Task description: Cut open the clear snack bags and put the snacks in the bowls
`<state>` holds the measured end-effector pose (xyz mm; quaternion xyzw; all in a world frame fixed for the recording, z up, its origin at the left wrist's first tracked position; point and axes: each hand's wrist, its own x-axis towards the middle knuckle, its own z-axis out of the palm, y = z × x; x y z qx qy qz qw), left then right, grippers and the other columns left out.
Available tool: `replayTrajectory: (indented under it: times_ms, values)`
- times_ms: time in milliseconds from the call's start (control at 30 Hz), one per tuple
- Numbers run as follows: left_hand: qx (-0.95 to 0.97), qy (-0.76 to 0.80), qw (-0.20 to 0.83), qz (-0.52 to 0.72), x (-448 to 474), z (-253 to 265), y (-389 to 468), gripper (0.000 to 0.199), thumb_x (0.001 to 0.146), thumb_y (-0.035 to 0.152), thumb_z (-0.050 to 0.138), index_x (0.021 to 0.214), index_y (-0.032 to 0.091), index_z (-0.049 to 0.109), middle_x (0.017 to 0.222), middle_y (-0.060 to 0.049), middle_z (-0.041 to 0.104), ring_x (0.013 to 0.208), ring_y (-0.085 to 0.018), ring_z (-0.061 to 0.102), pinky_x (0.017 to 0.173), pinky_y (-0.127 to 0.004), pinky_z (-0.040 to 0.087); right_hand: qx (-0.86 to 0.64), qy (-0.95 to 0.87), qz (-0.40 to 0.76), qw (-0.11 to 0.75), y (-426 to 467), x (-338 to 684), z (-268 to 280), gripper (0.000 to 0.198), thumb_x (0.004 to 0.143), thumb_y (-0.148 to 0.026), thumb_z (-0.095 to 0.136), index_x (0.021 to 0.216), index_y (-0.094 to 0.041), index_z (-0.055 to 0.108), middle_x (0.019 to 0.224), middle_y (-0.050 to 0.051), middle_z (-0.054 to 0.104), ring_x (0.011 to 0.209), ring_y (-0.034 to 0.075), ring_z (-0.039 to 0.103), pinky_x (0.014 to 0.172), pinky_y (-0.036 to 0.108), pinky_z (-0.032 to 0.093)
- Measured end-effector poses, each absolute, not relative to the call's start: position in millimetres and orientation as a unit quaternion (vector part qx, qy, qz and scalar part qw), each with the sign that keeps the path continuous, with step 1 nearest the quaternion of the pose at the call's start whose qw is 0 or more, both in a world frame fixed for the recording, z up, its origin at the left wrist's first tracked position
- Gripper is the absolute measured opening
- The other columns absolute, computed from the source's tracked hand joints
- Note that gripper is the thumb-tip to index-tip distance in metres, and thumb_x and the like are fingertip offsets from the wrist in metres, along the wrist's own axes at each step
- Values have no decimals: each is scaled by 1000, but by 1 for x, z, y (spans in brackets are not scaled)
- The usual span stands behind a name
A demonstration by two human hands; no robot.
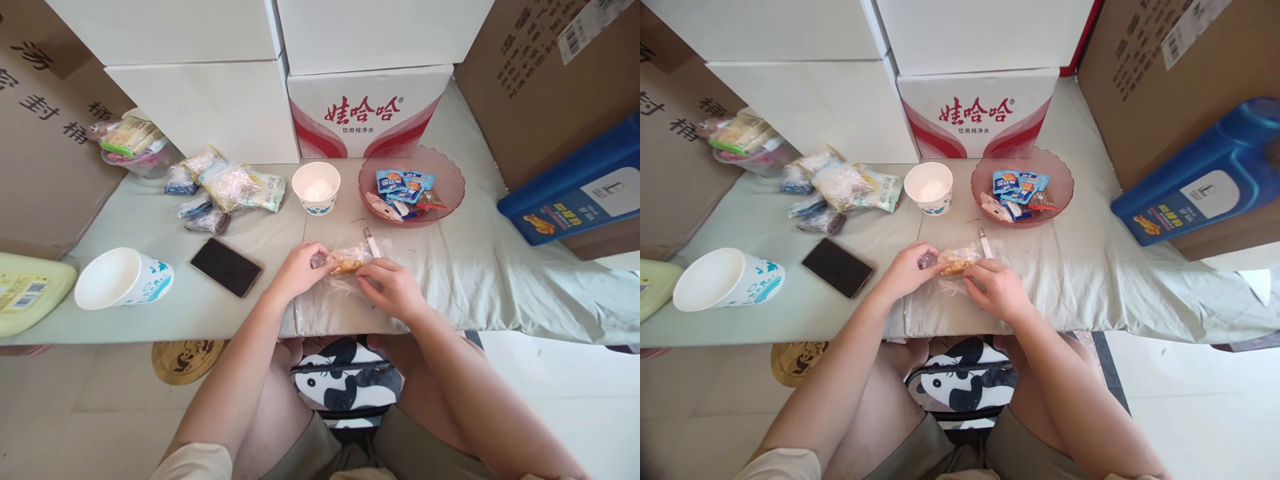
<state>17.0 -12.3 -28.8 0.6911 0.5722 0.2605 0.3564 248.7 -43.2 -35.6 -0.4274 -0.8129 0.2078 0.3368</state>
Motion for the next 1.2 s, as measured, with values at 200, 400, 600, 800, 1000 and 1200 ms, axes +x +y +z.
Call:
replayTrajectory:
  times_ms: [200,400,600,800,1000,1200]
  values:
    - [571,536,536,315,29,-27,-17,33,84,53,62,78,21,57,69,2,56,57,-11,46,53,-23,37,-471,-819,161,284,-40,243,-45,40,84,-19,59,124,-24,62,125,13,63,112,30,61,92,46,53]
    - [351,474,708,389,41,-12,-20,52,64,62,79,78,22,49,80,-1,68,45,-4,32,41,-20,21,-470,-828,154,265,-39,248,-43,53,81,-23,65,132,-28,55,138,11,59,124,31,58,98,48,49]
    - [283,390,793,373,48,-12,-21,44,66,51,82,83,20,54,95,-7,75,42,-2,33,38,-20,10,-468,-816,172,293,-41,241,-47,59,79,-34,70,133,-22,50,136,16,62,124,33,60,94,47,51]
    - [221,428,748,457,57,-15,-17,27,73,36,73,77,19,52,79,-2,70,40,-1,30,37,-20,12,-488,-743,244,387,-38,252,-47,29,88,-32,61,116,-25,62,119,10,68,111,24,65,96,42,51]
    - [132,528,622,563,42,-17,-2,11,78,19,54,70,18,46,64,5,57,35,-1,30,35,-18,14,-597,-574,268,492,-25,269,-29,33,84,-43,64,109,-22,61,94,4,67,78,18,64,73,34,53]
    - [202,475,672,530,35,-3,-9,14,79,23,57,71,19,46,65,2,65,33,-1,31,33,-16,13,-647,-591,108,469,47,279,18,48,85,-48,61,126,-23,55,117,11,61,111,27,60,96,48,49]
